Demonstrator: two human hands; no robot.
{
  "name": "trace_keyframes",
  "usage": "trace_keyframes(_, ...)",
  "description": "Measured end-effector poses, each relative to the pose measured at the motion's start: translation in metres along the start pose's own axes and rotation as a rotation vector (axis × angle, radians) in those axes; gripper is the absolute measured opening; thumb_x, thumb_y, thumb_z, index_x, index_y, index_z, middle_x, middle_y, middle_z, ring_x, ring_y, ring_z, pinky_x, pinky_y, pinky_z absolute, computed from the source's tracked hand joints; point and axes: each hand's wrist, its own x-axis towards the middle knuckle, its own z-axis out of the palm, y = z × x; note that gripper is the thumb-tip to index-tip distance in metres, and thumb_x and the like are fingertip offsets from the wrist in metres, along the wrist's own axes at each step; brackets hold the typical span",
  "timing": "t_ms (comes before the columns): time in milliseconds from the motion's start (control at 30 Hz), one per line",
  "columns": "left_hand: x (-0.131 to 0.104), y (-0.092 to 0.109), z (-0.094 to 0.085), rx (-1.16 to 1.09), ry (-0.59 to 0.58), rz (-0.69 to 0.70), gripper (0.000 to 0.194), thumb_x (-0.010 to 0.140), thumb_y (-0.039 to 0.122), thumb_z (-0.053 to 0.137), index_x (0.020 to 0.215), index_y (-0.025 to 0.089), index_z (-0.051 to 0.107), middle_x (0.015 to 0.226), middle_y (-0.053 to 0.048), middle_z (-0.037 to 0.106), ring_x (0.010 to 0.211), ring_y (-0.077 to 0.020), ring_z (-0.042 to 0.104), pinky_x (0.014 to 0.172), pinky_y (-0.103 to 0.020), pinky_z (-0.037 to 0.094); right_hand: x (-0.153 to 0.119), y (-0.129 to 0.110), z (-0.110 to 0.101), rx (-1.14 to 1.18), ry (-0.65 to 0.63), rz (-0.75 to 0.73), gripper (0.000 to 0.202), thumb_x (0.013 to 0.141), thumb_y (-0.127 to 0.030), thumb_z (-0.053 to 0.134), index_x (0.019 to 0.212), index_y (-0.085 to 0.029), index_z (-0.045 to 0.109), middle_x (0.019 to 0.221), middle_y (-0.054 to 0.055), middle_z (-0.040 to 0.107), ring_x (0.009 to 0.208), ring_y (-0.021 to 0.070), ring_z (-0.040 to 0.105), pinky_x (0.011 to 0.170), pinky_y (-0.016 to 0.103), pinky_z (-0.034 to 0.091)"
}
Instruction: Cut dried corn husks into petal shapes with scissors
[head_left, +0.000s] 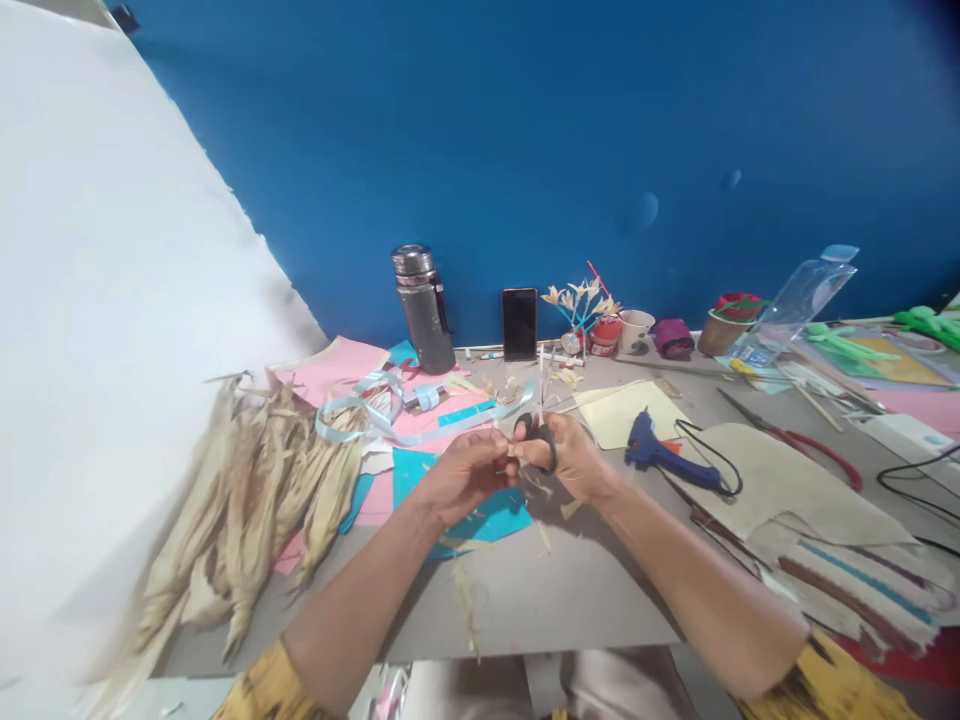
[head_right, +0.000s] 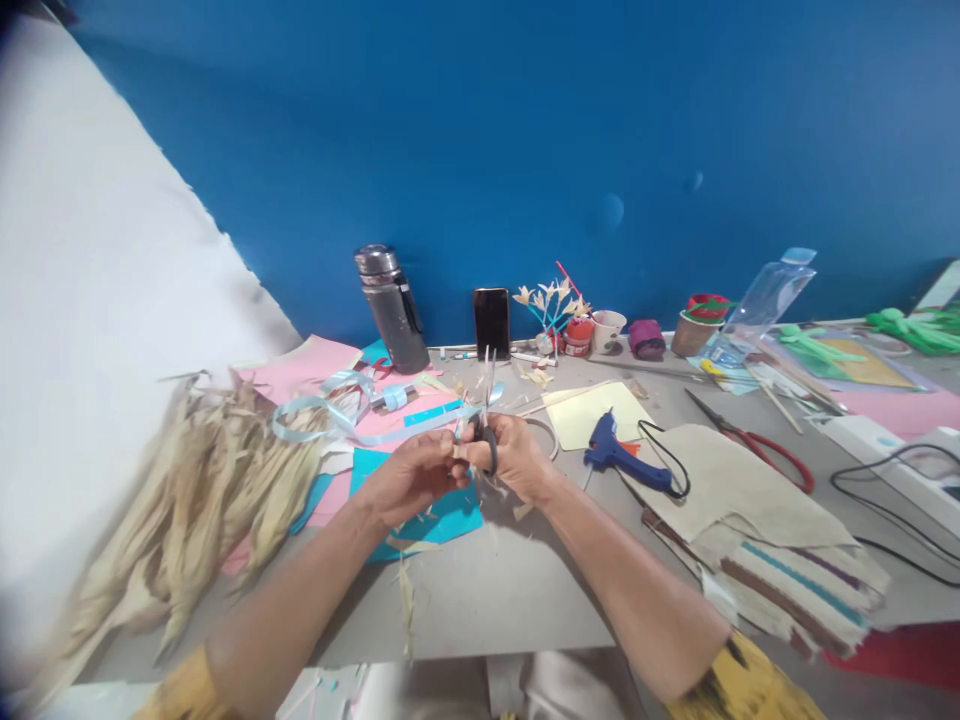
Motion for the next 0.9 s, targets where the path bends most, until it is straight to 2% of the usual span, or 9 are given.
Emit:
trace_keyframes(100,-0.001,0.004,0.001,-0.141,-0.072,-0.028,0.022,0.074,0.035,0.072,0.079,0.015,0.065,0.071,-0.005,0.062,0.071,-0.0200,0.060,0.067,-0.035,0.050,0.001,0.000,-0.002,0.025,0.032,-0.060,0.030,0.066,-0.033,0.082,0.077,-0.016,0.059,0.064,0.002,0.067,0.056,0.0149,0.063,0.051,0.024,0.047)
trace_keyframes(200,-0.002,0.004,0.000,-0.130,-0.073,-0.002,0.032,0.074,0.043,0.072,0.085,0.014,0.066,0.077,-0.007,0.063,0.076,-0.0218,0.061,0.067,-0.036,0.050,0.002,0.002,-0.004,0.030,0.048,-0.069,0.029,0.067,-0.032,0.082,0.077,-0.016,0.060,0.062,0.000,0.065,0.055,0.0137,0.062,0.050,0.023,0.047)
trace_keyframes(333,-0.001,-0.003,0.001,0.024,-0.030,0.024,0.018,0.073,0.026,0.076,0.077,0.013,0.064,0.075,-0.006,0.063,0.074,-0.0176,0.059,0.068,-0.032,0.049,0.002,0.002,-0.003,0.014,0.046,-0.033,0.033,0.065,-0.035,0.083,0.078,-0.016,0.059,0.058,0.000,0.064,0.050,0.0146,0.061,0.044,0.023,0.046)
trace_keyframes(400,-0.001,-0.005,0.002,0.022,-0.041,0.025,0.015,0.073,0.022,0.075,0.073,0.014,0.062,0.072,-0.005,0.061,0.071,-0.0159,0.058,0.068,-0.031,0.049,0.001,0.001,-0.002,0.011,0.027,-0.022,0.033,0.065,-0.035,0.083,0.079,-0.016,0.059,0.059,0.001,0.065,0.049,0.0146,0.060,0.044,0.023,0.047)
trace_keyframes(500,-0.002,-0.006,0.004,-0.075,-0.063,0.030,0.011,0.073,0.021,0.072,0.074,0.015,0.063,0.073,-0.005,0.061,0.073,-0.0167,0.058,0.069,-0.032,0.049,0.001,-0.001,-0.002,0.040,0.007,-0.012,0.034,0.065,-0.035,0.082,0.080,-0.017,0.058,0.060,0.001,0.066,0.049,0.0147,0.060,0.045,0.025,0.050)
trace_keyframes(600,-0.002,-0.005,0.006,-0.156,-0.059,0.011,0.016,0.074,0.032,0.070,0.075,0.017,0.064,0.073,-0.006,0.061,0.073,-0.0195,0.059,0.069,-0.035,0.049,0.001,-0.001,-0.002,0.064,0.015,-0.008,0.034,0.064,-0.034,0.082,0.079,-0.017,0.056,0.060,0.001,0.065,0.051,0.0150,0.060,0.046,0.026,0.052)
trace_keyframes(667,-0.002,-0.006,0.005,-0.131,-0.040,0.004,0.021,0.075,0.037,0.069,0.078,0.016,0.065,0.072,-0.006,0.061,0.072,-0.0197,0.059,0.068,-0.035,0.049,0.001,-0.001,-0.003,0.060,0.019,-0.007,0.034,0.063,-0.033,0.083,0.078,-0.018,0.056,0.060,0.001,0.066,0.052,0.0154,0.060,0.048,0.027,0.053)
trace_keyframes(800,-0.002,-0.008,0.005,-0.041,-0.029,0.044,0.013,0.075,0.024,0.073,0.076,0.015,0.064,0.071,-0.005,0.061,0.070,-0.0160,0.057,0.068,-0.031,0.048,0.000,-0.001,-0.003,0.024,-0.012,-0.010,0.033,0.064,-0.032,0.082,0.080,-0.017,0.058,0.061,0.001,0.066,0.051,0.0155,0.061,0.048,0.026,0.050)
trace_keyframes(900,-0.003,-0.007,0.006,-0.106,-0.032,0.063,0.014,0.074,0.025,0.073,0.073,0.014,0.064,0.071,-0.004,0.060,0.069,-0.0153,0.056,0.069,-0.032,0.049,0.001,-0.003,-0.004,0.010,-0.021,-0.033,0.030,0.065,-0.032,0.080,0.080,-0.017,0.059,0.061,0.000,0.063,0.055,0.0154,0.061,0.050,0.025,0.048)
